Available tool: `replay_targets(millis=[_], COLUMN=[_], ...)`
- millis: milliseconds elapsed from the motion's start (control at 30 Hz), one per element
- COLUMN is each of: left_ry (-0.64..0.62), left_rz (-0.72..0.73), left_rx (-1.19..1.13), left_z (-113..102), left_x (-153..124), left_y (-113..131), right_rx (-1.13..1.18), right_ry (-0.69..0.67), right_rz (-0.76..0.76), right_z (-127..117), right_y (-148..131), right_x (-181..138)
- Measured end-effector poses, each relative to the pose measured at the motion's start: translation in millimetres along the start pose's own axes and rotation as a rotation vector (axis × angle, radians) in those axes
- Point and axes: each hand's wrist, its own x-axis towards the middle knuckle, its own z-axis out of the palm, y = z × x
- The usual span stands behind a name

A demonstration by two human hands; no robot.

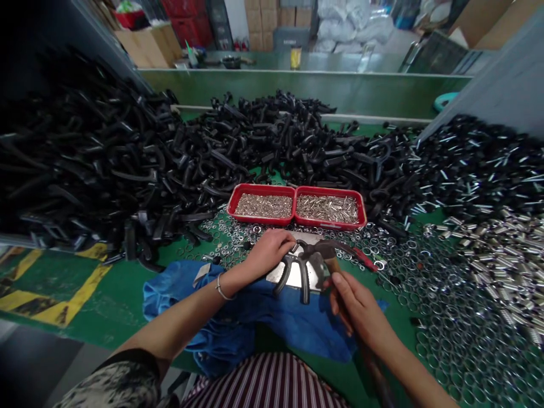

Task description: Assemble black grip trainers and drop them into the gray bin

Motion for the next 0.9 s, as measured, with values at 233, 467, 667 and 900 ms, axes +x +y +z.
replay_targets(millis=[233, 467, 667, 900], left_ry=[0.010, -0.017, -0.029, -0.032], left_rz=[-0.009, 0.006, 0.207, 0.346], left_rx=[0.067, 0.207, 0.533, 0.501], left_z=[9.9, 13.1, 19.4, 22.8], left_x=[15.7, 20.6, 18.7, 16.3], left_y=[-2.5, 2.3, 5.6, -3.0], right_rx=[0.127, 0.160, 0.079, -0.121], right_ry=[0.084, 0.050, 0.007, -0.041], right_rz=[-0.045, -0.041, -0.048, -0.081], right_z=[1.2, 0.4, -6.7, -30.5], right_y=[15.0, 24.8, 20.9, -3.8], right_x=[1.9, 4.3, 0.1, 4.7])
